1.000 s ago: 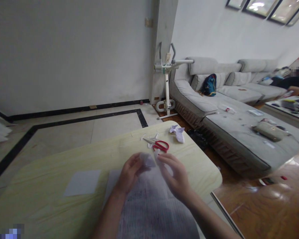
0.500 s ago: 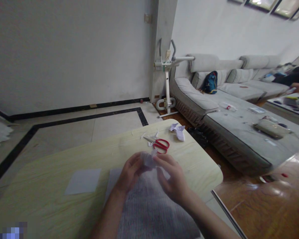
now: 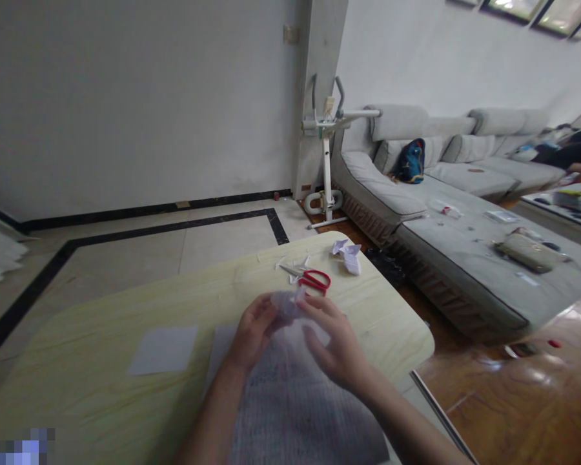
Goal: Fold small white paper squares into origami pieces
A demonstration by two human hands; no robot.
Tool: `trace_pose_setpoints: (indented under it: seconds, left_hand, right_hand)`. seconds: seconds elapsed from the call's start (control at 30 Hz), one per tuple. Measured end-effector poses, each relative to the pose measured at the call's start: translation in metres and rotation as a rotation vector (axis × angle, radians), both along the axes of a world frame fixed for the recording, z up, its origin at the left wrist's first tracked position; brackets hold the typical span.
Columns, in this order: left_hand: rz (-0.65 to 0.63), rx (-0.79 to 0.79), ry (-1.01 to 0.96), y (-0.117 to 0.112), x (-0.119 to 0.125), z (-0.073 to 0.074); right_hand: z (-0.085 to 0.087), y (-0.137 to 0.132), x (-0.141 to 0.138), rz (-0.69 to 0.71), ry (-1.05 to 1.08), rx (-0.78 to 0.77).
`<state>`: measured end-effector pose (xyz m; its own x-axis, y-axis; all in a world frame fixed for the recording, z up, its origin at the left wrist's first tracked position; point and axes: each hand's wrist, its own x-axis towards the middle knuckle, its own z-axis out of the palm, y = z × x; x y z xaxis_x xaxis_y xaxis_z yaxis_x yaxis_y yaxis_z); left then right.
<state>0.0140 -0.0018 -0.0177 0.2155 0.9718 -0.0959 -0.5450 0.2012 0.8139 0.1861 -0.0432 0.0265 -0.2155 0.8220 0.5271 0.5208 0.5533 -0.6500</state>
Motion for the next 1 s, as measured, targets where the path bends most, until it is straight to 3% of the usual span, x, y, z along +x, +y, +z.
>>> trace_pose_setpoints:
  seconds: [0.13,0.43,1.0]
  left_hand:
    - [0.000,-0.018,0.001,-0.001,0.001,0.002]
    - [-0.014,-0.024,0.005,-0.001,0.001,0.006]
    - [0.009,-0.028,-0.011,0.001,0.000,0.001]
  right_hand:
    - [-0.001,0.004,0.003,-0.032,0.059,0.019]
    - [-0.015,0.004,-0.003,-0.009,-0.073,0.061]
    - [-0.011,0.002,-0.007,-0.023,-0.023,0.009]
